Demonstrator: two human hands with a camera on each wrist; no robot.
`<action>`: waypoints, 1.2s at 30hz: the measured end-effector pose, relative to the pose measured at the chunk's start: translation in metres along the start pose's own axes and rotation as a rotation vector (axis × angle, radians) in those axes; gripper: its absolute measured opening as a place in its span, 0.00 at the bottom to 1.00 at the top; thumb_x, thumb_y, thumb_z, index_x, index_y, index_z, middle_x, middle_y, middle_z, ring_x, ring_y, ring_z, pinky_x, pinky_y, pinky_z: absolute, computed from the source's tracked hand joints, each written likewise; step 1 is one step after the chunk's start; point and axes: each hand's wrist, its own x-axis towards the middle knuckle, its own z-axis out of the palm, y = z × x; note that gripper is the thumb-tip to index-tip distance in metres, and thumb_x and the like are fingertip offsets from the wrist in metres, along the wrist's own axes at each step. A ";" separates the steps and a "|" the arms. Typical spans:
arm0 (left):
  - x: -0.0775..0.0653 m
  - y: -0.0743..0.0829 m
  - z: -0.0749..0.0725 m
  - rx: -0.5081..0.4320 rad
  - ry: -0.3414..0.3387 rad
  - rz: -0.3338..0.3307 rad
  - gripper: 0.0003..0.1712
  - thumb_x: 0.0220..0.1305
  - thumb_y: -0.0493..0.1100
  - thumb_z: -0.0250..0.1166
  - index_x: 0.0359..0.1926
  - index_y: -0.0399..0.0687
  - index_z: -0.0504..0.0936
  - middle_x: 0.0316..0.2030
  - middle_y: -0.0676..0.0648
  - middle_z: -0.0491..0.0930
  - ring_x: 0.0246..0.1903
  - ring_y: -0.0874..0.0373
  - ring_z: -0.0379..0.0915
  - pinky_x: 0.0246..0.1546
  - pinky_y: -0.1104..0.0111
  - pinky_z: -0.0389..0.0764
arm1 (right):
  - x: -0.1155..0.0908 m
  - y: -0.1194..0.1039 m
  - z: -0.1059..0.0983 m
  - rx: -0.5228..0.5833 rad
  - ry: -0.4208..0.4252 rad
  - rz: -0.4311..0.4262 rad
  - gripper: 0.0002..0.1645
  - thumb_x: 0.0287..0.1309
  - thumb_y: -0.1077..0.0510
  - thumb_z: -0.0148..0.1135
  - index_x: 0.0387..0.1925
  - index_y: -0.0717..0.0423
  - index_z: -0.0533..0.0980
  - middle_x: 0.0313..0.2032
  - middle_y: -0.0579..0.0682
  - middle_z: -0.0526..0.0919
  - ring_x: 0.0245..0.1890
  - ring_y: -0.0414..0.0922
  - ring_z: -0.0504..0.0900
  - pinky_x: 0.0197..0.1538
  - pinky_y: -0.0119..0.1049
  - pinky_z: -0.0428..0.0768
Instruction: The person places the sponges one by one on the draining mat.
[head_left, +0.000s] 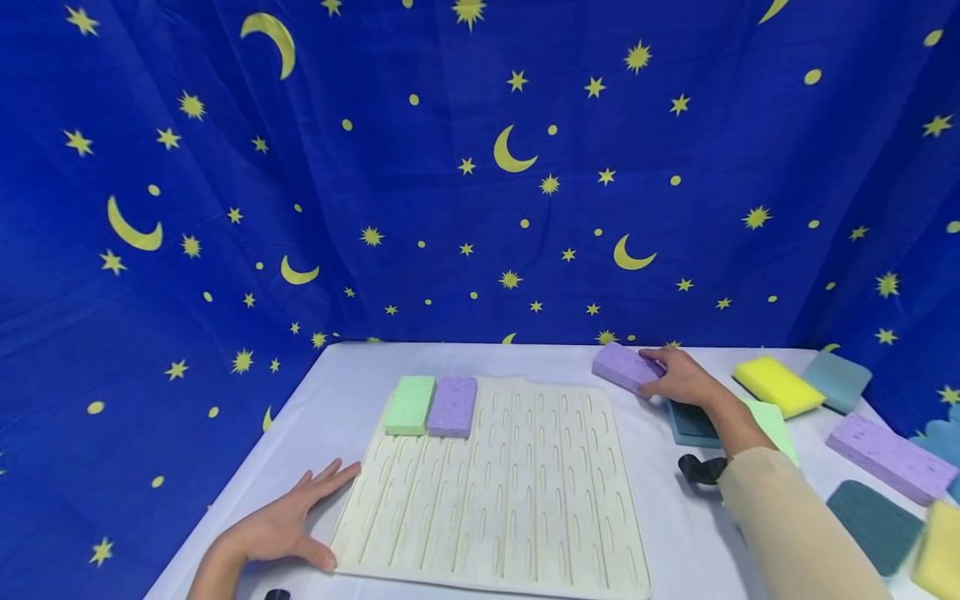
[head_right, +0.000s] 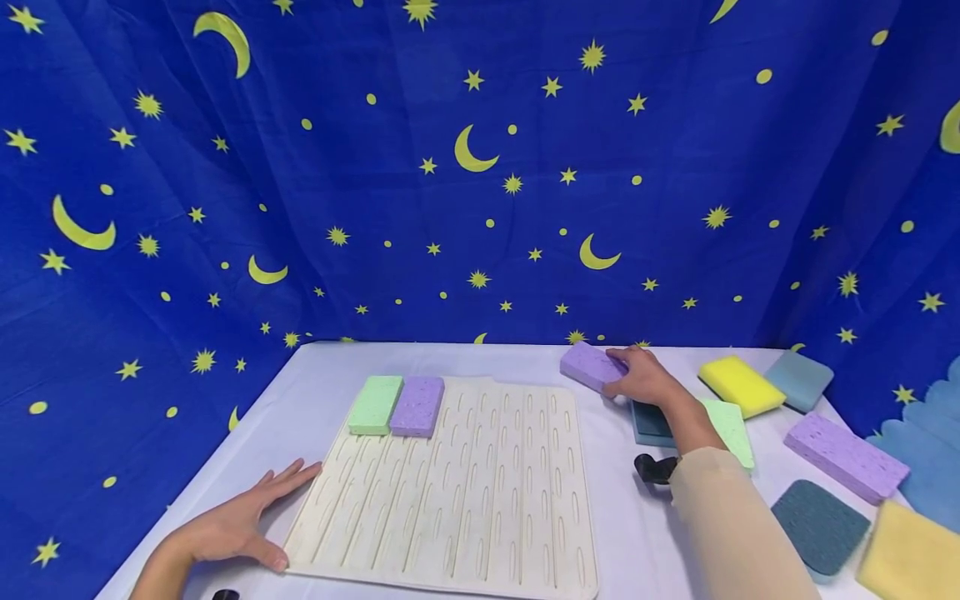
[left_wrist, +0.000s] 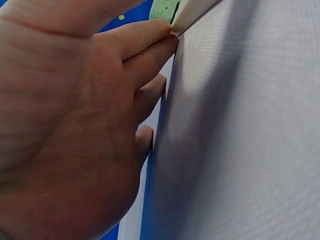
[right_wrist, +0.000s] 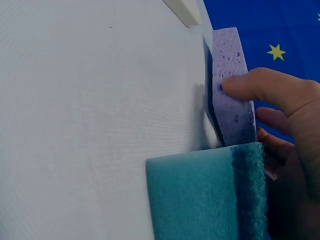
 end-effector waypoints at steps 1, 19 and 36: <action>0.000 0.000 0.000 0.001 0.001 0.000 0.65 0.39 0.52 0.80 0.75 0.55 0.52 0.71 0.28 0.42 0.65 0.21 0.25 0.54 0.26 0.35 | 0.000 0.000 0.000 0.006 0.003 -0.001 0.52 0.47 0.46 0.73 0.68 0.65 0.61 0.65 0.74 0.58 0.65 0.71 0.53 0.61 0.68 0.57; 0.000 0.001 -0.001 0.010 0.000 -0.010 0.65 0.38 0.53 0.80 0.75 0.53 0.53 0.71 0.28 0.43 0.66 0.22 0.27 0.56 0.28 0.36 | -0.003 -0.021 0.011 -0.015 0.045 -0.037 0.55 0.46 0.37 0.72 0.68 0.64 0.63 0.60 0.69 0.66 0.59 0.65 0.65 0.59 0.63 0.65; -0.001 0.001 -0.001 0.017 0.002 -0.023 0.65 0.38 0.54 0.80 0.75 0.55 0.52 0.71 0.29 0.43 0.66 0.22 0.27 0.56 0.27 0.37 | -0.010 -0.049 0.022 -0.060 0.076 -0.130 0.53 0.44 0.37 0.73 0.64 0.66 0.68 0.54 0.66 0.71 0.52 0.59 0.71 0.54 0.58 0.71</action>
